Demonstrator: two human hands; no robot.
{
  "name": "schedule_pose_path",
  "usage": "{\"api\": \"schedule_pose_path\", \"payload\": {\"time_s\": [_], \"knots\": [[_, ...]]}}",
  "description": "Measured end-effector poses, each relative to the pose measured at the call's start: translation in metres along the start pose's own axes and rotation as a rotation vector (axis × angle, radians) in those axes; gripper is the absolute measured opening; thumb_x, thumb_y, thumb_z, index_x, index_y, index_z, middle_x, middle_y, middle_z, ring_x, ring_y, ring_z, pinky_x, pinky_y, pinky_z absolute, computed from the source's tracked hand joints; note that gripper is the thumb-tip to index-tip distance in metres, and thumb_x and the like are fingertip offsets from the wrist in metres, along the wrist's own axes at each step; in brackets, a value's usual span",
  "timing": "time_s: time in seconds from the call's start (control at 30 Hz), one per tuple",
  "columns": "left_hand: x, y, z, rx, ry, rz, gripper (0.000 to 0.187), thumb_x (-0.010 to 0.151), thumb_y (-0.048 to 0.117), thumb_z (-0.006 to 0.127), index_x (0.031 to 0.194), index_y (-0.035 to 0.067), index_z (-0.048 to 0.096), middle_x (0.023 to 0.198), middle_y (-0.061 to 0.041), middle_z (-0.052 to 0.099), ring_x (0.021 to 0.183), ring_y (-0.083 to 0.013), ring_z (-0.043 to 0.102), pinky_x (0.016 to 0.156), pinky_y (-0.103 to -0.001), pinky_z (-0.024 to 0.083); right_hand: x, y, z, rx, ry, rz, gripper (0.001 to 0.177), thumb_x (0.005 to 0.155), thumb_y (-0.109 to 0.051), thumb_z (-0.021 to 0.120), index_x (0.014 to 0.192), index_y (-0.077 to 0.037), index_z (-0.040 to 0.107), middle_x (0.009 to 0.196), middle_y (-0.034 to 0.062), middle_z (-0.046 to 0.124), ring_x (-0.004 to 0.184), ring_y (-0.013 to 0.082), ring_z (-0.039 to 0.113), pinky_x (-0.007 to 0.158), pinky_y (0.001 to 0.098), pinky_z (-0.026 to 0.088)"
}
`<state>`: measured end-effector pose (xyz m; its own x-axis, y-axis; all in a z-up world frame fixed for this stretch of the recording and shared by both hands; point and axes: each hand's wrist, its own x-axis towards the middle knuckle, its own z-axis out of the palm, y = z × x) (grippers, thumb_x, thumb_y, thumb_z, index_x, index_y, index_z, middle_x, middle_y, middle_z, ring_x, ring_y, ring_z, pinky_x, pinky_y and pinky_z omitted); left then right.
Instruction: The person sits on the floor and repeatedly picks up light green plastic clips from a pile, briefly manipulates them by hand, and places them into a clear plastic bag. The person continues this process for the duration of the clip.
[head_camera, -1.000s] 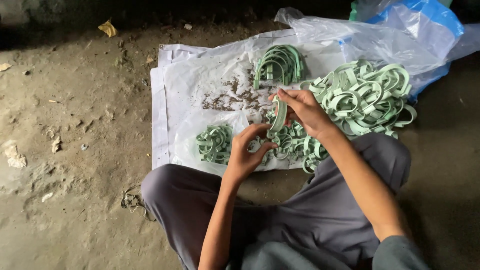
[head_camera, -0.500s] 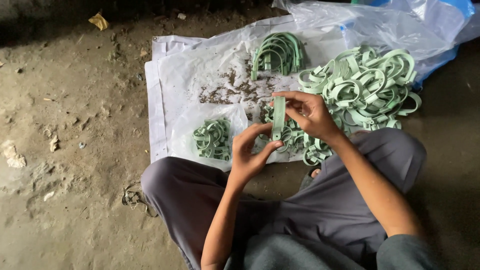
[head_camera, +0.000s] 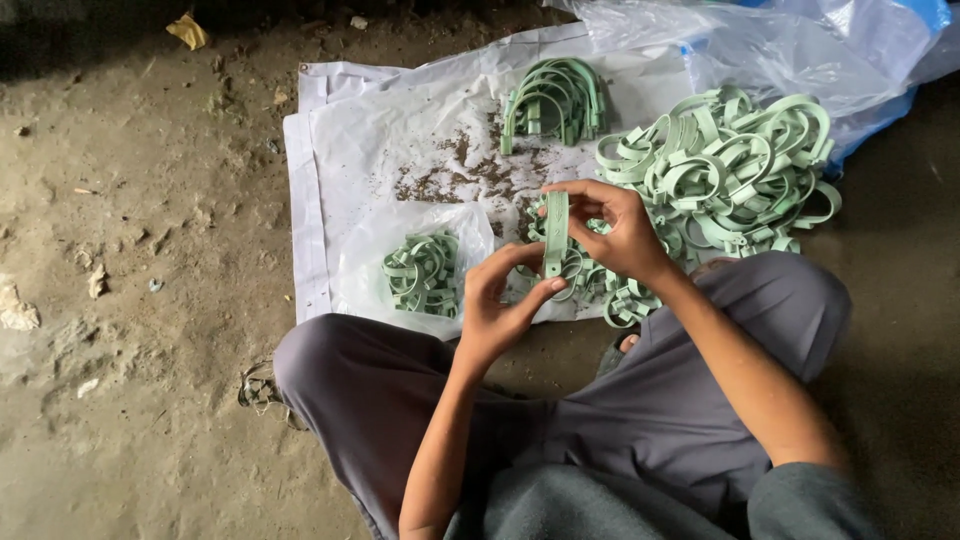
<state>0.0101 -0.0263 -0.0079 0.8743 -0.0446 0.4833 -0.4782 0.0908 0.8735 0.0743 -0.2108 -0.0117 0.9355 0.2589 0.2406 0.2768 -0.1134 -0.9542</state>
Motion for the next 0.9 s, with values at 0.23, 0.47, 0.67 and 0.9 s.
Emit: {"api": "schedule_pose_path", "payload": {"time_s": [0.23, 0.47, 0.67, 0.9], "knots": [[0.001, -0.003, -0.009, 0.059, 0.001, -0.001, 0.030, 0.082, 0.012, 0.086, 0.108, 0.001, 0.074, 0.078, -0.010, 0.071, 0.075, -0.0233, 0.069, 0.076, -0.039, 0.055, 0.001, 0.001, 0.001, -0.025, -0.014, 0.022, 0.034, 0.093, 0.003, 0.066, 0.127, 0.004, 0.068, 0.099, 0.0230, 0.074, 0.079, 0.0223, 0.071, 0.075, 0.0372, 0.059], [0.011, -0.017, -0.062, 0.628, -0.184, -0.030, 0.029, 0.085, 0.001, 0.078, 0.112, -0.002, 0.072, 0.086, -0.020, 0.071, 0.081, -0.0435, 0.069, 0.077, -0.049, 0.054, 0.003, 0.007, -0.020, -0.176, 0.019, -0.020, 0.032, 0.094, 0.005, 0.067, 0.126, 0.006, 0.067, 0.106, 0.0237, 0.073, 0.076, 0.0257, 0.074, 0.071, 0.0351, 0.059], [-0.024, -0.124, -0.124, 1.015, -0.241, -0.355, 0.021, 0.076, 0.004, 0.079, 0.096, -0.002, 0.073, 0.076, -0.022, 0.069, 0.071, -0.0476, 0.065, 0.064, -0.054, 0.049, 0.002, 0.005, -0.046, -0.265, 0.106, -0.032, 0.023, 0.102, -0.004, 0.067, 0.123, 0.006, 0.067, 0.106, 0.0189, 0.072, 0.075, 0.0216, 0.074, 0.065, 0.0301, 0.058], [-0.072, -0.199, -0.154, 1.373, -0.197, -0.625, 0.031, 0.074, -0.016, 0.058, 0.080, 0.007, 0.078, 0.074, -0.017, 0.072, 0.070, -0.0413, 0.072, 0.055, -0.051, 0.054, 0.003, 0.051, -0.057, -0.420, 0.109, 0.043, 0.023, 0.099, -0.005, 0.069, 0.120, 0.004, 0.068, 0.108, 0.0186, 0.073, 0.076, 0.0214, 0.072, 0.059, 0.0292, 0.061]]}}
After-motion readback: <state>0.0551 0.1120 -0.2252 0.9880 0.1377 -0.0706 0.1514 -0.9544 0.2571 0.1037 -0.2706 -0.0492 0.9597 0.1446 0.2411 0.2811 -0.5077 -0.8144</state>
